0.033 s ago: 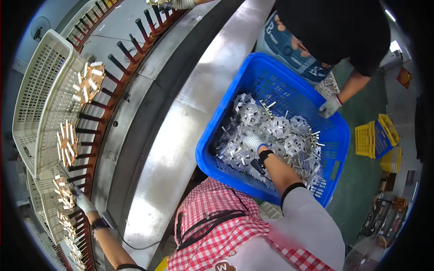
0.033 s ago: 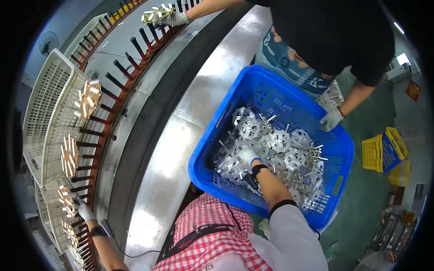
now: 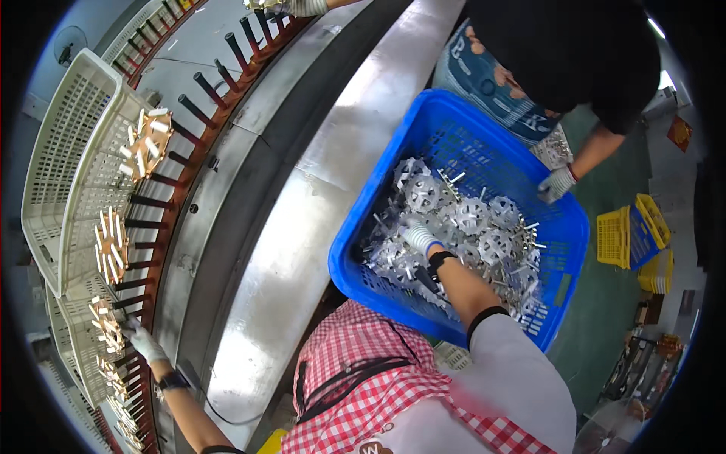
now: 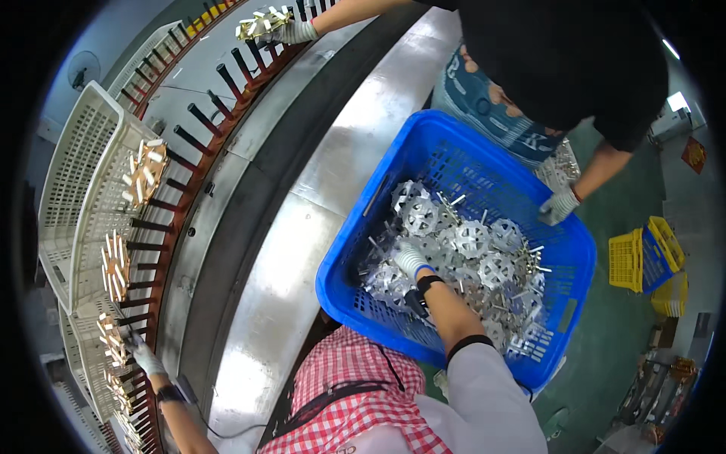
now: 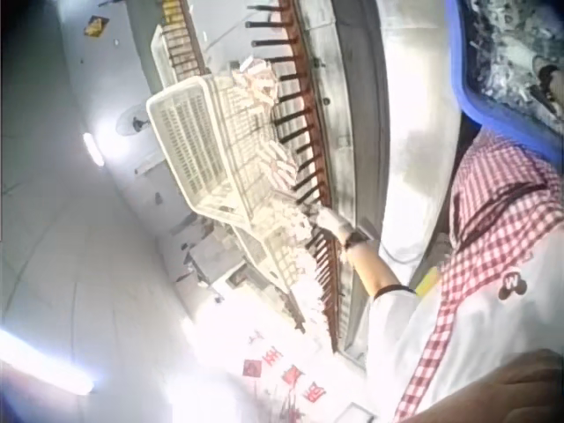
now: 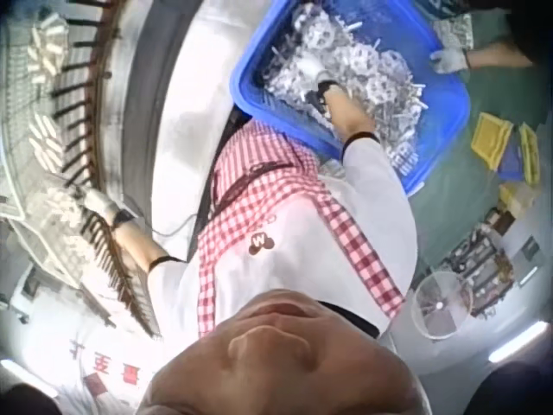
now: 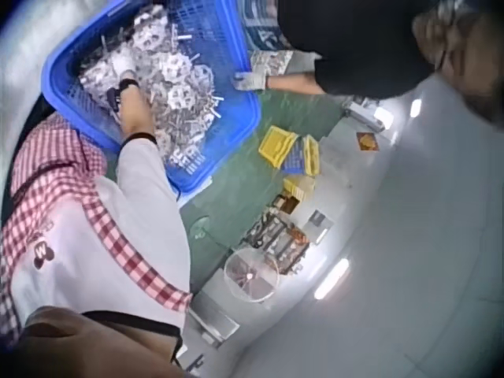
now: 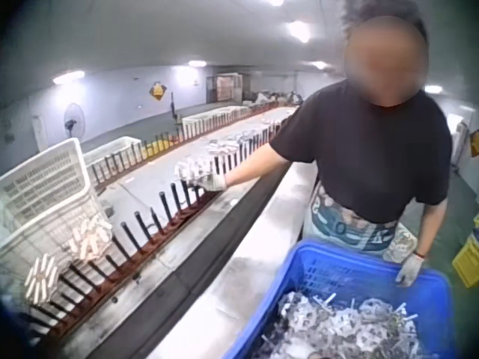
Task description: The person repeatedly picks white plastic star-shaped components from a blue basket and places them onto vertical pegs along a conveyor line. The person handles the components by hand, arranging them one at a time on the pegs throughout the clip.
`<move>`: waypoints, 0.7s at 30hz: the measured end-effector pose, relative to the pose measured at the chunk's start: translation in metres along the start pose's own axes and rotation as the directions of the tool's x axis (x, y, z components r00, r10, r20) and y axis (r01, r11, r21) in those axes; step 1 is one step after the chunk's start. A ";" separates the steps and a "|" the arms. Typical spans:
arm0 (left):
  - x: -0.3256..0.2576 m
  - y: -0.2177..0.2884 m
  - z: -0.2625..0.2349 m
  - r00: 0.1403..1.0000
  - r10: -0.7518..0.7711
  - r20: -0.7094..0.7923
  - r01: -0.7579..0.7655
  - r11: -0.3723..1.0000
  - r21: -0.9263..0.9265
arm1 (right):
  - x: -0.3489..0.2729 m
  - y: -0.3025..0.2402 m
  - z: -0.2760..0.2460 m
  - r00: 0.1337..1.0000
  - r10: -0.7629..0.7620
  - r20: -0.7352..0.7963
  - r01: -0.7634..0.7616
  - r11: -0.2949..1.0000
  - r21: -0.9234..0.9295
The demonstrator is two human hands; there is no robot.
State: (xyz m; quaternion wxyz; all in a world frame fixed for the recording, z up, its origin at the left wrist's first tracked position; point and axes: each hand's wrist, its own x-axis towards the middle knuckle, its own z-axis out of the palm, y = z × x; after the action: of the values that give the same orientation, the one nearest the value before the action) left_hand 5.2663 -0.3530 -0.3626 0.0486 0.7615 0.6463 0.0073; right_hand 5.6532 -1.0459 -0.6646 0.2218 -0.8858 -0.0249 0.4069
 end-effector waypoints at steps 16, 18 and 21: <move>-0.310 0.304 0.009 0.397 0.595 0.699 -0.037 0.772 -0.635 | 0.051 -0.092 -0.048 0.955 -0.291 0.062 0.295 0.901 -0.319; -0.319 0.339 0.015 0.173 0.664 0.727 -0.030 0.742 -0.670 | 0.028 -0.082 -0.080 0.972 -0.235 0.016 0.232 0.945 -0.232; -0.333 0.376 0.013 -0.107 0.648 0.754 0.001 0.759 -0.651 | -0.024 -0.056 -0.119 0.925 -0.283 -0.254 0.267 0.959 -0.094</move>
State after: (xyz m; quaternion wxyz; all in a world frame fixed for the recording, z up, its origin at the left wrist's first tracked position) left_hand 5.5827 -0.7419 -0.3265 0.6563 0.6378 0.1729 -0.3640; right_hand 5.7320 -1.0453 -0.5571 0.2525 -0.9259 -0.1307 0.2488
